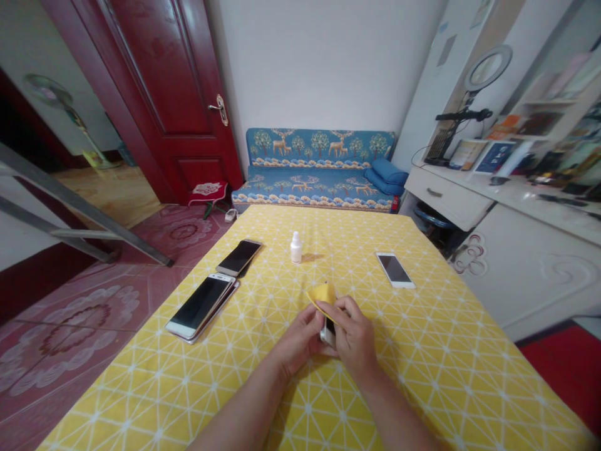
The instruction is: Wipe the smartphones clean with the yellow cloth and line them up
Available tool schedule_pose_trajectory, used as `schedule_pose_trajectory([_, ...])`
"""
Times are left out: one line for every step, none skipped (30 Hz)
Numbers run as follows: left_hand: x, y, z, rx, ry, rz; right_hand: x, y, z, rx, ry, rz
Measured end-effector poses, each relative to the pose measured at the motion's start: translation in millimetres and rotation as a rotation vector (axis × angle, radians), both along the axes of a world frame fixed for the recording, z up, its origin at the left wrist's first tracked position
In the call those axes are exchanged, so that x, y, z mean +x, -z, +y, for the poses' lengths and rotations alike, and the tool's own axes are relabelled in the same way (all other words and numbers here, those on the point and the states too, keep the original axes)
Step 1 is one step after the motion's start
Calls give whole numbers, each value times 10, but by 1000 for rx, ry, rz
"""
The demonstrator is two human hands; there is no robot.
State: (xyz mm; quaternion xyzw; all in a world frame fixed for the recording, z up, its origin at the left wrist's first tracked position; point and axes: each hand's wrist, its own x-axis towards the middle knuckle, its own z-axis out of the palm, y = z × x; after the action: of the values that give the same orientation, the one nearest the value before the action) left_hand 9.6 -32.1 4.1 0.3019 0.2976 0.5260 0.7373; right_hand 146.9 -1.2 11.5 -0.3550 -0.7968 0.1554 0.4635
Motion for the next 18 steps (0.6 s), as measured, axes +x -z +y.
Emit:
schedule_pose_trajectory([4,11,8,-16,-40,-10,-13,-1,-11,3,-11,-7])
schedule_pose_trajectory([7,21,16,-29,-73,-18,-24,-4,-22,8,-19,-13])
schedule_pose_trajectory([10,28,22,-37,-99,-24,-34,-8,-32,13,-28,-16])
schedule_pose_trajectory([11,33,28,-37,-118,-27,-42,-12,-41,18,-37,-17])
schedule_pose_trajectory([12,35,32,-30,-132,-28,-48,-15,-50,21,-47,-14])
schedule_pose_trajectory([11,35,34,-19,-144,-30,-53,-18,-58,21,-58,-10])
schedule_pose_trajectory([9,32,34,-7,-153,-31,-56,-19,-64,20,-69,-6])
schedule_pose_trajectory([7,27,33,3,-157,-34,-56,-20,-69,19,-77,-8])
schedule_pose_trajectory([4,19,29,12,-155,-34,-54,-20,-71,21,-79,-15])
schedule_pose_trajectory([1,8,23,20,-143,-29,-48,-19,-69,25,-72,-26])
schedule_pose_trajectory([-3,-6,15,30,-120,-18,-38,-18,-63,31,-57,-38])
schedule_pose_trajectory([-5,-24,6,38,-84,-3,-24,-16,-51,37,-35,-51])
schedule_pose_trajectory([-7,-43,-4,42,-42,16,-4,-15,-36,42,-4,-63])
schedule_pose_trajectory([-8,-64,-14,43,0,35,19,-14,-16,43,32,-74])
schedule_pose_trajectory([-7,-86,-25,39,41,54,44,-14,5,41,72,-85])
schedule_pose_trajectory([-6,-106,-34,32,80,69,70,-16,28,37,112,-98])
schedule_pose_trajectory([-4,-124,-43,28,114,79,93,-18,48,35,152,-109])
schedule_pose_trajectory([-2,-138,-49,27,143,84,113,-22,66,35,187,-119])
